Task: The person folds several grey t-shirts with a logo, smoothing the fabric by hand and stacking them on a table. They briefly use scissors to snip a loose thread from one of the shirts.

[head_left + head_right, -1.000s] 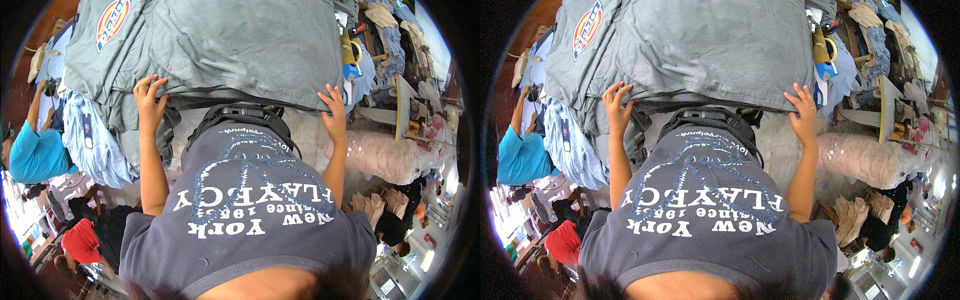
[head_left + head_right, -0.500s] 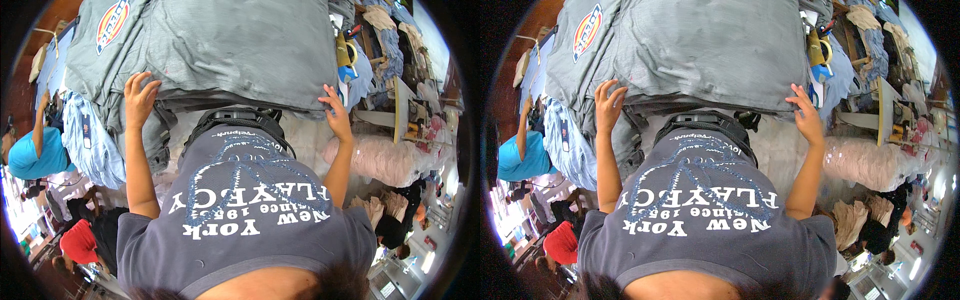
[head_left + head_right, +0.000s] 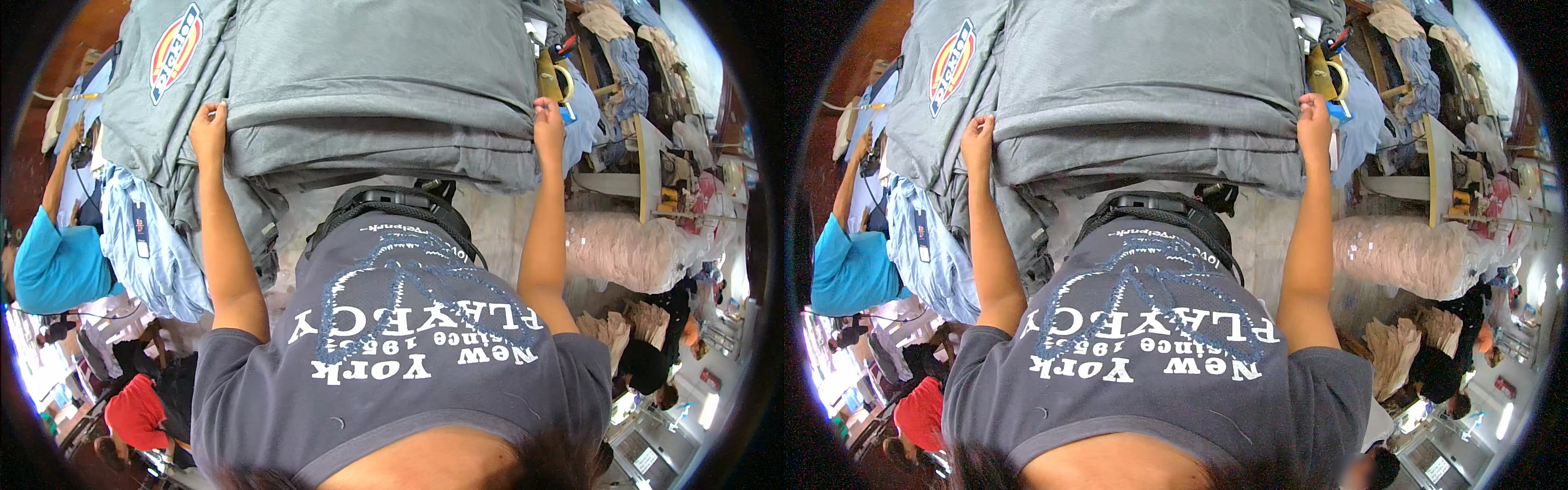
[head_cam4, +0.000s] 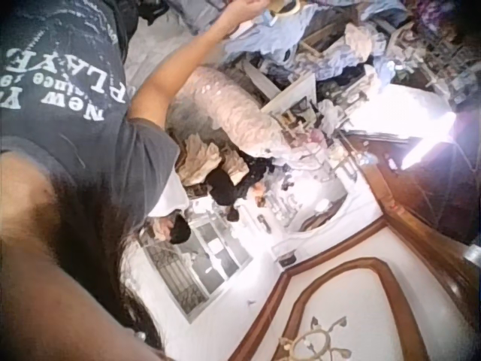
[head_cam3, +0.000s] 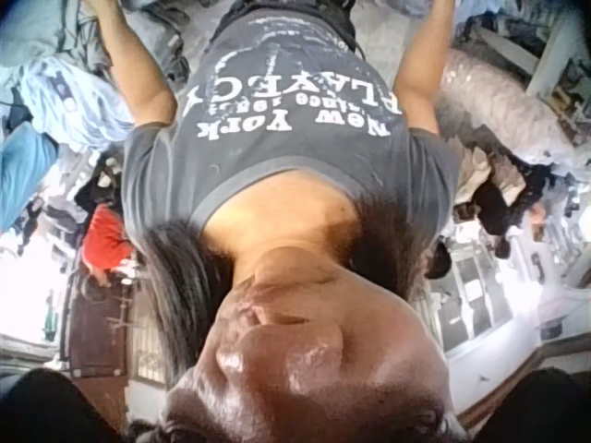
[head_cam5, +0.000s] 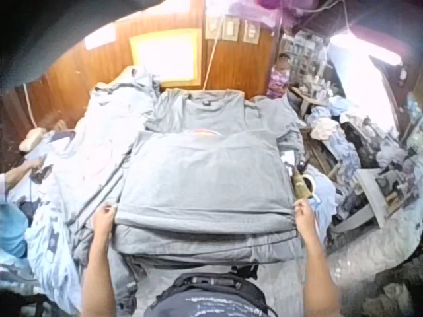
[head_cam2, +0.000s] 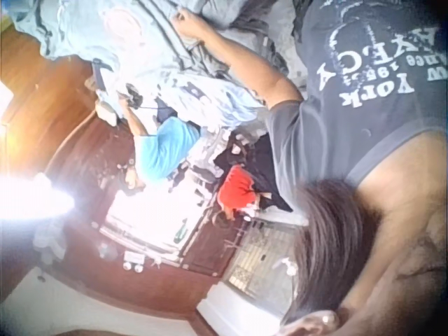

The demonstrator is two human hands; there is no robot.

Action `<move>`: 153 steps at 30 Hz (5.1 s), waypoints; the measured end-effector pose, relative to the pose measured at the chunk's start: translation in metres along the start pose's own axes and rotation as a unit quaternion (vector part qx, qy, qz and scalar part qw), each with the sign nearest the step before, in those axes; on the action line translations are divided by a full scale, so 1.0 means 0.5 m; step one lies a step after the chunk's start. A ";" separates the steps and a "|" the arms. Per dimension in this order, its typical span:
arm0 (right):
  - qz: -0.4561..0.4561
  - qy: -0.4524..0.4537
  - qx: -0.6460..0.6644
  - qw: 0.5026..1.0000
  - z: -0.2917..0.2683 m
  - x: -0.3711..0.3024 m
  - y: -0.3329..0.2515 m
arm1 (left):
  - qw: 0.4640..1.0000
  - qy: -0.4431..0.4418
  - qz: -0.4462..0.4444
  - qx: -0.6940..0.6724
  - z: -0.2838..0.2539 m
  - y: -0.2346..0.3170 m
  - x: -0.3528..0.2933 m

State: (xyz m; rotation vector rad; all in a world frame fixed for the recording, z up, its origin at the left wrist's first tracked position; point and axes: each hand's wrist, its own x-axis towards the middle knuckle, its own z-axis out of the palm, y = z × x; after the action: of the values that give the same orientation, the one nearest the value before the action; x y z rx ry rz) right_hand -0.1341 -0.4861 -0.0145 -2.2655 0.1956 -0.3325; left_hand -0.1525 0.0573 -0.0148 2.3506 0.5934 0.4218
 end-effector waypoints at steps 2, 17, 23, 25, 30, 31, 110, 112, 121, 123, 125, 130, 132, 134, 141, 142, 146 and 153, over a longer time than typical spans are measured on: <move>-0.005 0.004 -0.019 1.000 0.002 -0.004 -0.003 | 1.000 0.012 0.000 0.003 -0.008 0.008 -0.008; -0.057 0.065 -0.086 0.993 0.022 0.004 0.012 | 0.900 0.147 0.370 0.178 0.098 0.269 -0.142; -0.021 0.035 -0.068 0.997 0.031 0.029 0.039 | 0.875 -0.192 0.437 -0.073 0.169 0.388 -0.259; -0.021 0.038 -0.040 0.998 0.033 0.029 0.042 | 0.862 -0.262 0.434 -0.021 0.221 0.366 -0.265; -0.042 0.101 0.033 0.993 0.027 -0.009 0.015 | 0.863 -0.404 0.269 -0.143 0.229 0.356 -0.227; -0.055 0.118 0.053 0.990 0.024 -0.017 0.009 | 0.839 -0.471 0.191 -0.195 0.225 0.350 -0.214; -0.214 -0.155 0.466 0.844 -0.240 0.007 -0.418 | 0.727 -0.560 0.063 -0.392 -0.082 0.239 -0.074; -0.279 -0.159 0.365 0.874 -0.254 0.030 -0.403 | 0.755 -0.519 0.072 -0.395 -0.126 0.235 -0.077; -0.580 -0.145 0.083 0.797 -0.294 0.415 -0.346 | 0.759 -0.303 0.188 -0.544 -0.227 0.481 0.186; -0.415 -0.283 0.148 0.852 -0.248 0.476 -0.409 | 0.734 -0.270 0.211 -0.586 -0.201 0.547 0.280; -0.121 -0.053 0.463 0.876 -0.094 0.419 -0.450 | 0.769 -0.211 0.208 -0.567 -0.169 0.560 0.307; -0.225 -0.322 0.111 0.913 -0.021 0.167 -0.343 | 0.904 0.009 0.394 -0.165 -0.040 0.365 0.160; -0.213 -0.381 0.000 0.900 -0.042 0.084 -0.230 | 0.865 -0.143 0.473 -0.089 -0.029 0.313 0.023; -0.270 -0.301 -0.078 0.911 -0.050 0.024 -0.131 | 0.893 -0.224 0.377 -0.106 -0.014 0.260 -0.063; -0.224 -0.199 -0.095 0.949 -0.077 -0.078 -0.134 | 0.844 -0.325 0.346 -0.249 0.065 0.371 -0.199; -0.201 -0.180 -0.064 0.961 -0.080 -0.090 -0.177 | 0.819 -0.342 0.370 -0.275 0.076 0.417 -0.226; -0.286 -0.074 0.016 0.955 -0.101 -0.109 -0.301 | 0.757 -0.353 0.487 -0.256 0.078 0.568 -0.294; -0.234 0.008 0.192 0.953 -0.099 -0.065 -0.366 | 0.653 -0.015 0.747 0.122 -0.014 0.759 -0.182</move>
State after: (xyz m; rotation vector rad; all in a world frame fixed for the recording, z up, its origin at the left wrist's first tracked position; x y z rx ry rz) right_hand -0.1743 -0.3939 0.1494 -1.8985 -0.3784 -0.5811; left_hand -0.1181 -0.2417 0.2338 2.5303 -1.6108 0.9907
